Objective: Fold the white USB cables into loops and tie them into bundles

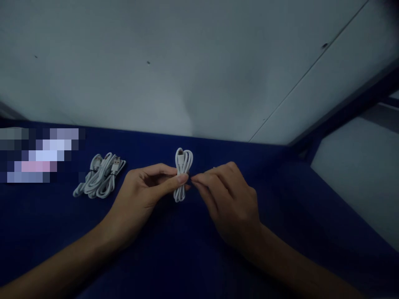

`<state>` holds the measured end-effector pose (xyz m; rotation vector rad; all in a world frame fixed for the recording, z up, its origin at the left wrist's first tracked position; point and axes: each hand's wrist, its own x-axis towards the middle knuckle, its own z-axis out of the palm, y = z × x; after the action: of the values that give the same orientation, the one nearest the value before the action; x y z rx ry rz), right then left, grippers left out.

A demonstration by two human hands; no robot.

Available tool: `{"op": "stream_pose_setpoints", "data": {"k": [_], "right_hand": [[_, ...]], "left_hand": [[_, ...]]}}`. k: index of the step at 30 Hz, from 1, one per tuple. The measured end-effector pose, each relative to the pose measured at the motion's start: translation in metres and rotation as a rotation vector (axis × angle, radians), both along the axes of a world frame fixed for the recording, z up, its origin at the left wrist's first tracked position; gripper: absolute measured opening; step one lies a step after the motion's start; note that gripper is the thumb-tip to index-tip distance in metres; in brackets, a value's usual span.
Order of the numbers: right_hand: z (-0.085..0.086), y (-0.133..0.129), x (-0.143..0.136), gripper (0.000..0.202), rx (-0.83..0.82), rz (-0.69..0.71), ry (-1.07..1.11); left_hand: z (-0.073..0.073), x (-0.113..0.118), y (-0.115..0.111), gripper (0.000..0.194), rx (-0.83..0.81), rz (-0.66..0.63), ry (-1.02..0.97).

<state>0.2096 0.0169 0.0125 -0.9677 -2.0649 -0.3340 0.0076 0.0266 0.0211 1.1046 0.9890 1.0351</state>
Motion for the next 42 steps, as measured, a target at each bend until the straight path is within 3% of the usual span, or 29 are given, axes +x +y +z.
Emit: {"op": "stream_pose_setpoints", "data": {"k": [3, 6, 8, 13, 17, 25, 34, 40, 42], "right_hand": [[-0.002, 0.002, 0.000, 0.018, 0.076, -0.059, 0.046], [-0.001, 0.003, 0.000, 0.018, -0.019, 0.035, 0.089], [0.002, 0.003, 0.002, 0.017, -0.207, 0.115, 0.187], [0.017, 0.006, 0.007, 0.015, -0.895, 0.225, 0.605], [0.023, 0.011, 0.012, 0.020, -1.090, 0.285, 0.703], [0.018, 0.015, 0.013, 0.018, -0.971, 0.245, 0.678], [0.014, 0.020, 0.018, 0.018, -0.922, 0.258, 0.700], [0.012, 0.029, 0.027, 0.013, -0.772, 0.148, 0.736], [0.010, 0.029, 0.025, 0.013, -0.706, 0.111, 0.766]], "left_hand": [[0.002, 0.001, -0.002, 0.007, 0.027, 0.026, 0.036], [0.006, 0.002, -0.003, 0.007, 0.045, 0.027, 0.063], [0.008, 0.002, -0.002, 0.006, 0.075, 0.013, 0.109], [0.015, 0.000, 0.003, 0.008, 0.143, -0.033, 0.164], [0.015, -0.002, 0.005, 0.007, 0.123, -0.061, 0.146], [0.010, -0.009, 0.005, 0.010, 0.113, -0.026, 0.179], [0.015, -0.008, 0.005, 0.010, 0.131, 0.024, 0.252], [0.015, -0.017, 0.015, 0.018, 0.193, 0.225, 0.277], [0.014, -0.017, 0.016, 0.018, 0.202, 0.240, 0.248]]}}
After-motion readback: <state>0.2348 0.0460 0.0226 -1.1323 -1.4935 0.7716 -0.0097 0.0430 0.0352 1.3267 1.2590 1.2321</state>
